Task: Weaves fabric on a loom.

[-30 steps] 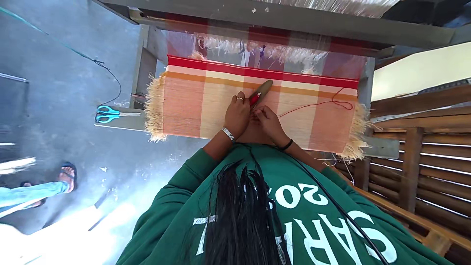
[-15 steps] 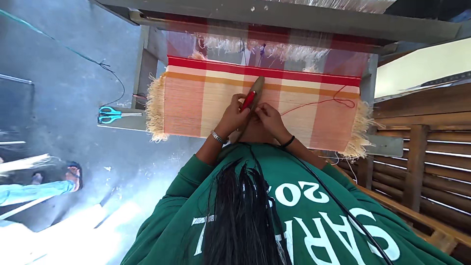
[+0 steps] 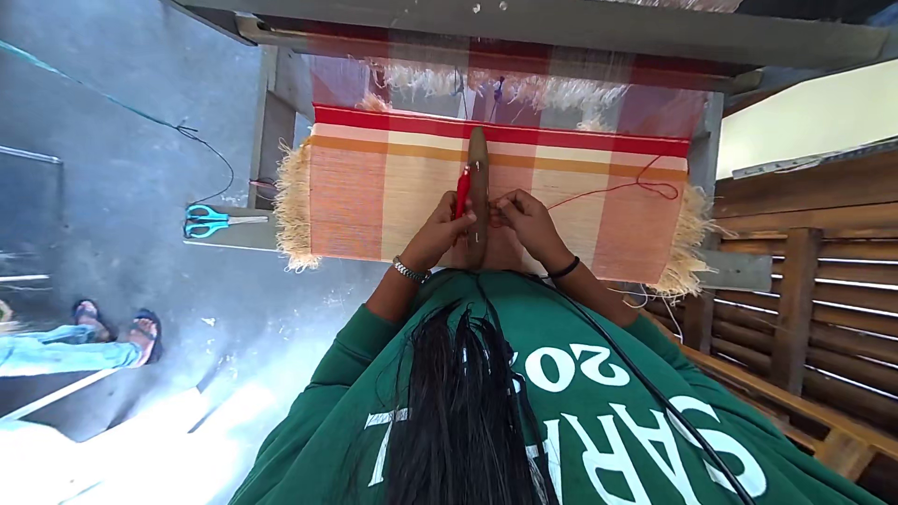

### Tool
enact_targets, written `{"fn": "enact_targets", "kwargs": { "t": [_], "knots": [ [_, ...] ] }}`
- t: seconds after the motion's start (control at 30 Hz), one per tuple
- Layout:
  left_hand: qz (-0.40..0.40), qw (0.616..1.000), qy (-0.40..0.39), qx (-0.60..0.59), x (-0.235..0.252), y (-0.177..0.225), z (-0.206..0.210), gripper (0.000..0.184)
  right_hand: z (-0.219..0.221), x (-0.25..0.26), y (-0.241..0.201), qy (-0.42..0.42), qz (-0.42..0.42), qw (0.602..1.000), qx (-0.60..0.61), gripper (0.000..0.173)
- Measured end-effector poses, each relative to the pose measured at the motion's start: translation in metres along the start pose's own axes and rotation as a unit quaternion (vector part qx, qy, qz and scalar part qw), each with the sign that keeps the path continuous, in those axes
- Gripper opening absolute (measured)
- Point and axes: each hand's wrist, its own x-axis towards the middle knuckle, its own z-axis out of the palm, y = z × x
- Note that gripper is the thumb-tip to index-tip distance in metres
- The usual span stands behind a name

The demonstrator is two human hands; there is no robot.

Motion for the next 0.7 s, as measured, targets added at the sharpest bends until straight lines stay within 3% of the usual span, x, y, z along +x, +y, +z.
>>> {"fn": "enact_targets", "kwargs": {
  "t": [0.07,0.27,0.4,0.5,0.57,0.7],
  "knots": [
    [0.044,0.997,0.048,0.038,0.004,-0.001,0.006,0.042,0.004,-0.001,0.0,-0.002,0.001,1.0,0.005,0.024],
    [0.108,0.949,0.151,0.254,0.013,-0.01,0.014,0.043,0.009,-0.02,-0.017,-0.047,0.009,0.998,0.048,0.025],
    [0.067,0.971,0.159,0.165,0.012,-0.008,0.014,0.04,0.003,-0.025,-0.032,-0.067,0.006,0.994,0.086,0.029],
    [0.068,0.983,0.158,0.06,0.011,-0.005,0.019,0.052,0.001,-0.031,-0.044,-0.059,-0.023,0.993,0.098,0.029],
    [0.117,0.975,0.166,0.092,0.013,-0.01,0.019,0.059,-0.001,-0.034,-0.052,-0.062,-0.039,0.988,0.133,0.028],
    [0.154,0.952,0.152,0.218,0.013,-0.008,0.016,0.04,-0.009,-0.036,-0.062,-0.074,-0.064,0.976,0.194,0.025]
  ]
}}
